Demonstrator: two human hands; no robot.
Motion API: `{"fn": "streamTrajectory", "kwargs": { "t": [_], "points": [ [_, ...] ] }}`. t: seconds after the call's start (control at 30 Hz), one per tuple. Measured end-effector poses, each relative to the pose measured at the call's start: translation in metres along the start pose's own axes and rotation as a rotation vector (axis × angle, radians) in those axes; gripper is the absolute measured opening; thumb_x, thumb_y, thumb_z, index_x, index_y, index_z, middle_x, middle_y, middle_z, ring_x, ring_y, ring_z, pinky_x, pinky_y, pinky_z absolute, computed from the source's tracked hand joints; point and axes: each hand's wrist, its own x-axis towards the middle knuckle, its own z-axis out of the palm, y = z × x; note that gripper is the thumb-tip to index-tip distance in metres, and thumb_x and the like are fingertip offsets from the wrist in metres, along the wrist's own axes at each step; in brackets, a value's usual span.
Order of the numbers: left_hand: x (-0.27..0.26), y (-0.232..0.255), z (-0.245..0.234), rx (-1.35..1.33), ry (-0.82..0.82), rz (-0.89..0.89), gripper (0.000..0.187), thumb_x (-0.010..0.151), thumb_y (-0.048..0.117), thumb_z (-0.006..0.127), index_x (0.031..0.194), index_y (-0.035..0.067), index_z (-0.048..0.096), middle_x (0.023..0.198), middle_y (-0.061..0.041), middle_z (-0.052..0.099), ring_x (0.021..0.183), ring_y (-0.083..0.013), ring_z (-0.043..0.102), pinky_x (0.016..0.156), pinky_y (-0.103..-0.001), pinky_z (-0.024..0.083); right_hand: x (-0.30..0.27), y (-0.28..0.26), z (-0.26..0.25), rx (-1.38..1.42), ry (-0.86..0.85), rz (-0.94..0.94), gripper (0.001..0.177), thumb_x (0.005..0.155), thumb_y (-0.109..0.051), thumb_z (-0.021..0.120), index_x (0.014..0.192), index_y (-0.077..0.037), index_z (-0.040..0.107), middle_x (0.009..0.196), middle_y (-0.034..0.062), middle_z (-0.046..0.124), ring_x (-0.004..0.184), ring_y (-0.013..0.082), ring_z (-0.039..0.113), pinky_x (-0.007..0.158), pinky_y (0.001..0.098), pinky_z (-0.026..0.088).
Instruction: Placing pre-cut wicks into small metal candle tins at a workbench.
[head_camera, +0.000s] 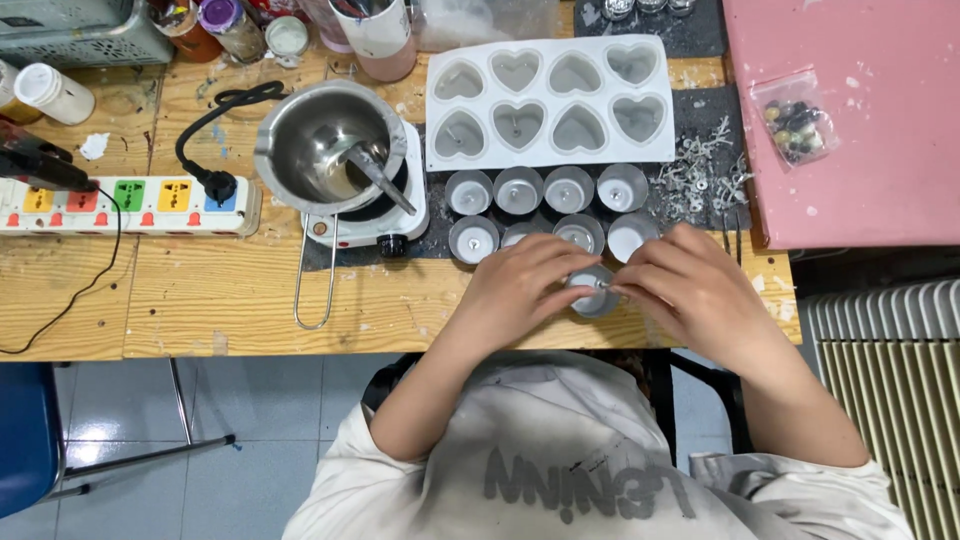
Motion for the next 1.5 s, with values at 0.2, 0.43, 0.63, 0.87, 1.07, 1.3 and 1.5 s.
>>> {"fn": "streamTrajectory", "kwargs": {
  "t": [0.2, 0.43, 0.63, 0.87, 1.07, 1.3, 1.5],
  "points": [
    [-0.034, 0.003, 0.013, 0.153, 0.007, -0.099, 0.033, 0.090, 0.026, 0.078, 0.120, 0.014, 0.074, 0.116, 0.001, 0.067, 0.117, -0.0221, 0.060, 0.102, -0.041, 0.044, -0.004, 0.011, 0.029, -0.183, -0.173, -0.053, 0.014, 0.079, -0.018, 0.076, 0.089, -0.010, 0.073, 0.087, 0.0041, 0.057, 0.090, 0.0255, 0.054, 0.079, 0.0407, 0.043],
    [-0.045, 0.007, 0.027, 0.226, -0.021, -0.104, 0.022, 0.091, 0.020, 0.076, 0.111, 0.012, 0.073, 0.122, 0.001, 0.065, 0.125, -0.0206, 0.056, 0.108, -0.042, 0.038, -0.004, 0.014, 0.048, -0.263, -0.276, -0.066, 0.010, 0.083, -0.019, 0.071, 0.087, -0.010, 0.072, 0.091, 0.0034, 0.057, 0.095, 0.0234, 0.054, 0.082, 0.0395, 0.041],
    [-0.046, 0.010, 0.027, 0.215, -0.024, -0.110, 0.022, 0.088, 0.015, 0.074, 0.109, 0.011, 0.074, 0.124, 0.000, 0.063, 0.126, -0.0219, 0.055, 0.110, -0.045, 0.036, -0.007, 0.016, 0.054, -0.249, -0.268, -0.050, 0.012, 0.082, -0.020, 0.072, 0.088, -0.010, 0.072, 0.090, 0.0032, 0.057, 0.094, 0.0235, 0.054, 0.080, 0.0398, 0.040],
    [-0.046, 0.009, 0.025, 0.227, -0.014, -0.118, 0.018, 0.090, 0.015, 0.073, 0.107, 0.010, 0.073, 0.125, 0.000, 0.063, 0.125, -0.0217, 0.055, 0.112, -0.046, 0.035, -0.008, 0.017, 0.055, -0.239, -0.249, -0.031, 0.012, 0.079, -0.018, 0.075, 0.088, -0.010, 0.073, 0.090, 0.0026, 0.058, 0.093, 0.0234, 0.054, 0.081, 0.0400, 0.040],
    [-0.046, 0.011, 0.023, 0.236, -0.011, -0.130, 0.018, 0.091, 0.015, 0.072, 0.108, 0.010, 0.072, 0.124, 0.001, 0.064, 0.125, -0.0210, 0.056, 0.112, -0.046, 0.035, -0.008, 0.019, 0.057, -0.221, -0.241, -0.028, 0.013, 0.079, -0.018, 0.076, 0.087, -0.010, 0.073, 0.090, 0.0028, 0.058, 0.093, 0.0233, 0.055, 0.081, 0.0398, 0.040],
    [-0.047, 0.011, 0.021, 0.238, 0.000, -0.141, 0.015, 0.093, 0.015, 0.072, 0.106, 0.010, 0.072, 0.123, 0.001, 0.064, 0.124, -0.0207, 0.056, 0.113, -0.046, 0.035, -0.005, 0.019, 0.051, -0.179, -0.257, 0.008, 0.014, 0.079, -0.021, 0.078, 0.087, -0.010, 0.073, 0.090, 0.0029, 0.059, 0.094, 0.0246, 0.055, 0.080, 0.0407, 0.042],
    [-0.048, 0.011, 0.022, 0.228, 0.009, -0.136, 0.017, 0.093, 0.015, 0.071, 0.109, 0.010, 0.072, 0.123, 0.001, 0.064, 0.125, -0.0213, 0.055, 0.113, -0.046, 0.035, -0.002, 0.016, 0.040, -0.165, -0.289, 0.009, 0.017, 0.076, -0.021, 0.078, 0.091, -0.011, 0.074, 0.092, 0.0031, 0.060, 0.095, 0.0263, 0.055, 0.080, 0.0422, 0.042]
  ]
}}
